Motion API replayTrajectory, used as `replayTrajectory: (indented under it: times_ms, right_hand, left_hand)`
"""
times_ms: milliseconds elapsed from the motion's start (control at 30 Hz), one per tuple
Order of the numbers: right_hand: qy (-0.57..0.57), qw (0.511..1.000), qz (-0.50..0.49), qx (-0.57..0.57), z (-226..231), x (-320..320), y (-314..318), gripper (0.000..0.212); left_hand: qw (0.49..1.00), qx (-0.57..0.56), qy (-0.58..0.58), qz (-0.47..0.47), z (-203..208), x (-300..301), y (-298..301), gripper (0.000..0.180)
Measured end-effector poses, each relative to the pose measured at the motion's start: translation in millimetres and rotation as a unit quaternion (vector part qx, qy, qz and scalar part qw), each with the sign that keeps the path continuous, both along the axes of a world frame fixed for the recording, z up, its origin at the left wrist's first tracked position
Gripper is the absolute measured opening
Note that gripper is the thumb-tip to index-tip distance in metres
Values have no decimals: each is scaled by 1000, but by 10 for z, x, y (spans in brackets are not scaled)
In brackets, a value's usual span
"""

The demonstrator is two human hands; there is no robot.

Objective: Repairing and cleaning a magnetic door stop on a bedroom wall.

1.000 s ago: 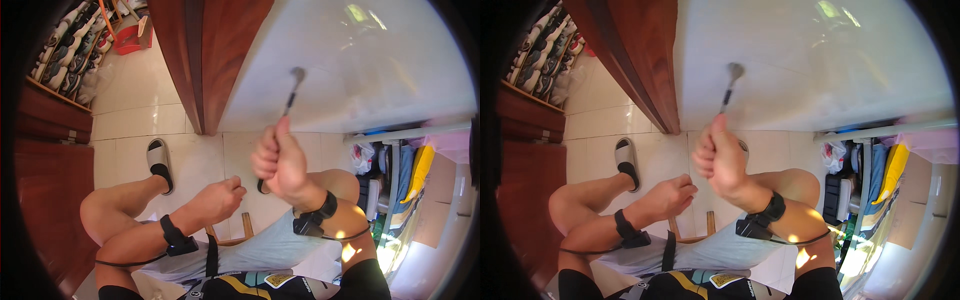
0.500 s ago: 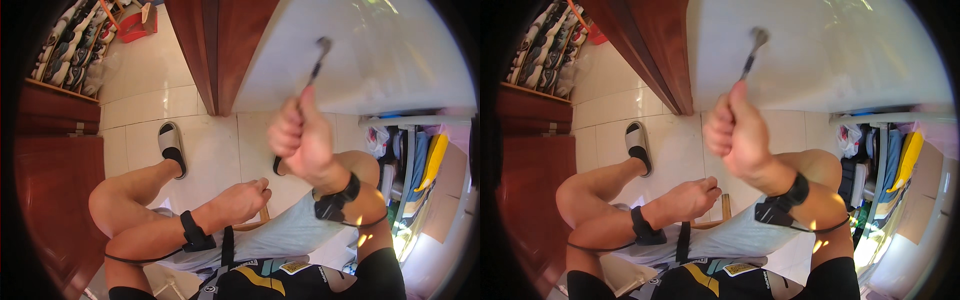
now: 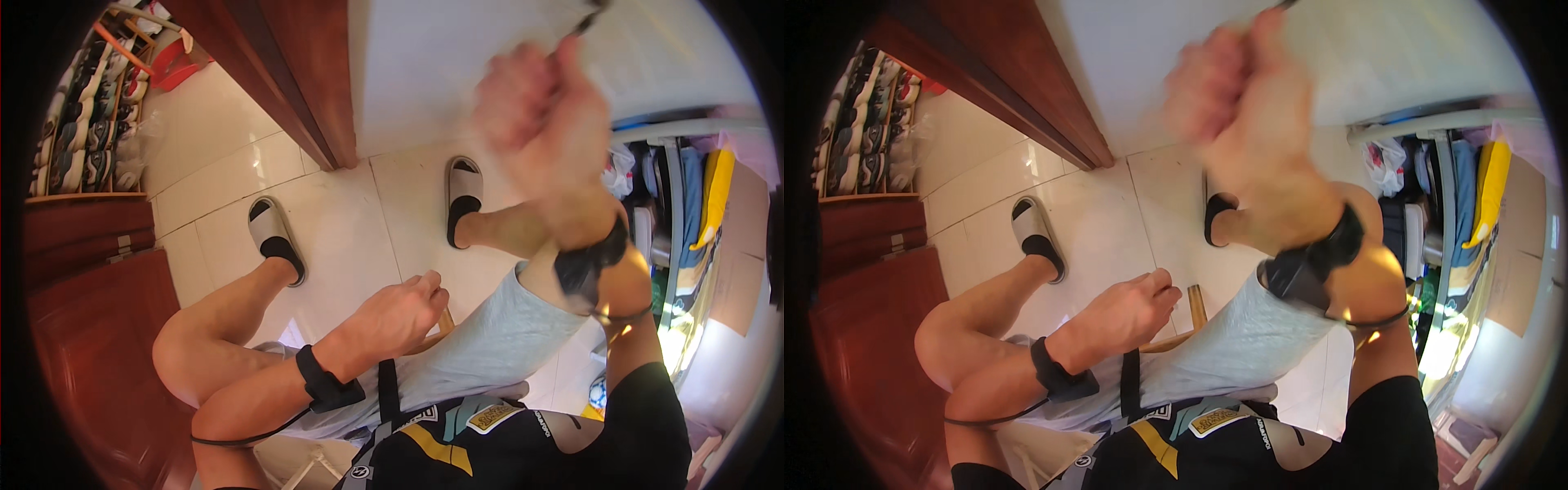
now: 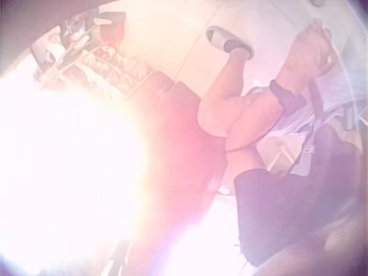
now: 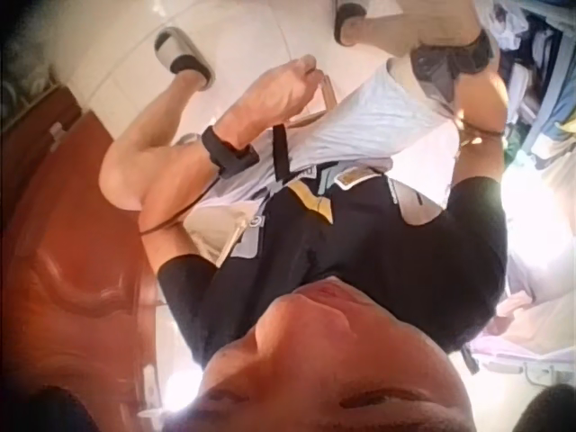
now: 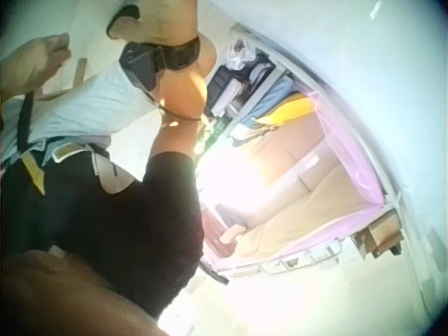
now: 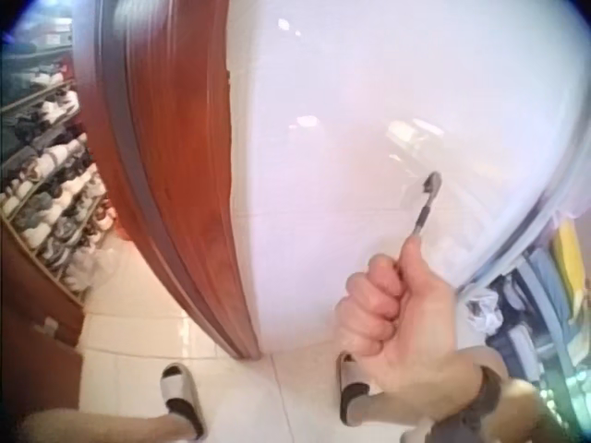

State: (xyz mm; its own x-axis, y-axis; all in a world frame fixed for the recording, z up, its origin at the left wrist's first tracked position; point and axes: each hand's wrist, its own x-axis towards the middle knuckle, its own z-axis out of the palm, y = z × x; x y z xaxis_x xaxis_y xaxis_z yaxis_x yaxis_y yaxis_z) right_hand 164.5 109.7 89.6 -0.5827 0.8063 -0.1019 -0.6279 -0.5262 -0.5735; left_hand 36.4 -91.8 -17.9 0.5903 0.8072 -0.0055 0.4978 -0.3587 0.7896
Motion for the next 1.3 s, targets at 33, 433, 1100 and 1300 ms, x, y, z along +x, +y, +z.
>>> replayTrajectory:
  times_ms: [33, 433, 1100, 1300]
  right_hand:
    - [-4, 1000, -10, 2, 95, 166, 184, 51]
    - [-31, 999, 11, -24, 231, 55, -30, 48]
    - [-377, 915, -136, 42, -18, 2075, -784, 41]
    - [-389, 913, -108, 57, -56, 1966, -609, 40]
  left_hand:
    - [1000, 2, -4, -10, 12, 29, 10, 12]
    - [997, -71, -43, 0, 133, 74, 53, 21]
    - [991, -116, 12, 61, 126, 214, 164, 23]
    - [989, -115, -8, 90, 119, 261, 256, 20]
